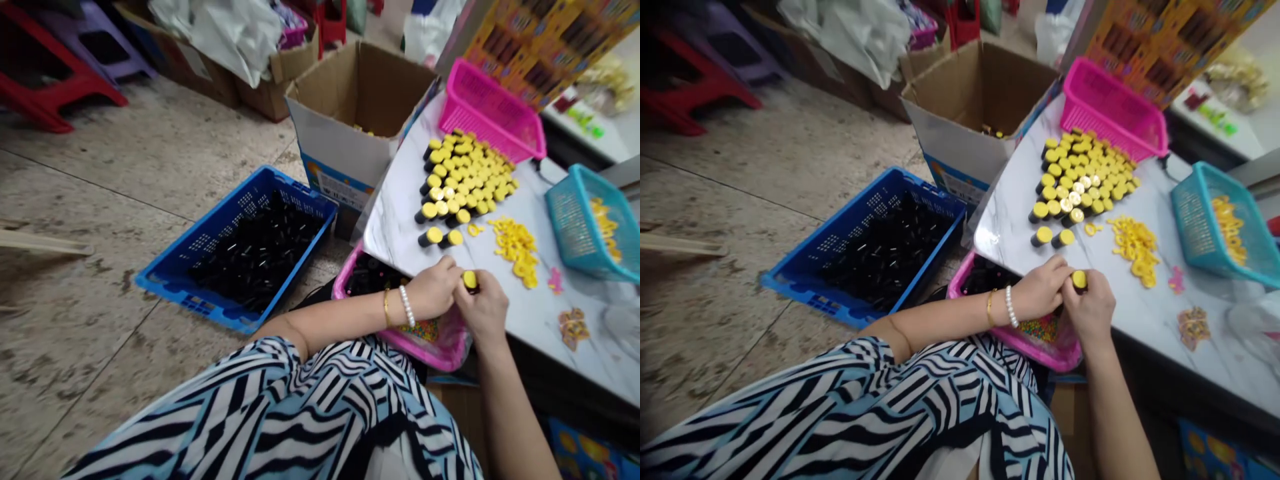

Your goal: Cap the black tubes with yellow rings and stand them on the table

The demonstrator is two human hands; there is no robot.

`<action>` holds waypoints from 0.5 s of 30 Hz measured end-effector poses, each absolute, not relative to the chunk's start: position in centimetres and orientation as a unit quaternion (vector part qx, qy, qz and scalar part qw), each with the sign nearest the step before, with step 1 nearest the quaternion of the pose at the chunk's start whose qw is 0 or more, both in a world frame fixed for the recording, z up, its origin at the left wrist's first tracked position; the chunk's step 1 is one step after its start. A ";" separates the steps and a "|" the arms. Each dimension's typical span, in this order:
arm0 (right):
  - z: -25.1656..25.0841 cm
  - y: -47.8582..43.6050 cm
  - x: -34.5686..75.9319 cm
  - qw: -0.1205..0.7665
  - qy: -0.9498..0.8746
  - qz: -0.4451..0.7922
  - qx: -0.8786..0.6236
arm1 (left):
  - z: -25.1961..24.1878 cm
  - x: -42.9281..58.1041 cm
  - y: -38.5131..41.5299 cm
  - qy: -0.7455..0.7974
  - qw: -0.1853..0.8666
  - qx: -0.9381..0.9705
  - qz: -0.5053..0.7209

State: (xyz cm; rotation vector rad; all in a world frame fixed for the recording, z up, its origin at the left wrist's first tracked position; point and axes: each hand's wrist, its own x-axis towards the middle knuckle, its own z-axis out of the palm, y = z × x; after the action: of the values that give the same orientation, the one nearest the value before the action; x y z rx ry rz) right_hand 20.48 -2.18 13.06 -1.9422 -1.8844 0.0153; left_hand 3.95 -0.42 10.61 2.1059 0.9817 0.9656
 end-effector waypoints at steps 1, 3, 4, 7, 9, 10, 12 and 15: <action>12.7 -2.0 20.6 0.224 -0.681 0.007 -0.697 | 10.5 2.8 -0.5 0.376 0.285 0.788 0.395; 12.0 -1.4 20.6 0.242 -0.676 0.012 -0.696 | 10.3 0.2 -0.3 0.429 0.226 0.758 0.436; 11.8 -1.0 20.5 0.252 -0.670 0.016 -0.698 | 10.3 -1.1 0.1 0.467 0.198 0.738 0.444; 11.4 1.2 19.6 0.268 -0.650 0.037 -0.710 | 10.9 -3.6 2.4 0.558 0.149 0.701 0.418; 11.6 3.1 18.7 0.253 -0.645 0.055 -0.719 | 11.6 -3.9 4.4 0.572 0.142 0.711 0.384; 11.8 4.1 18.2 0.242 -0.646 0.063 -0.722 | 11.9 -3.8 5.4 0.568 0.144 0.724 0.364; 12.3 6.0 17.2 0.225 -0.650 0.072 -0.723 | 12.5 -3.4 7.2 0.563 0.153 0.745 0.324; 12.9 8.2 16.1 0.221 -0.655 0.075 -0.719 | 13.0 -3.3 9.6 0.574 0.172 0.751 0.276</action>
State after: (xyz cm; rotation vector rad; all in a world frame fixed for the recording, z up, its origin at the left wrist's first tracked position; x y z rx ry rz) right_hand 16.10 8.16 12.87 -1.9869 -1.8096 0.2073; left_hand -3.30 9.58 13.04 2.1325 1.6301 0.7825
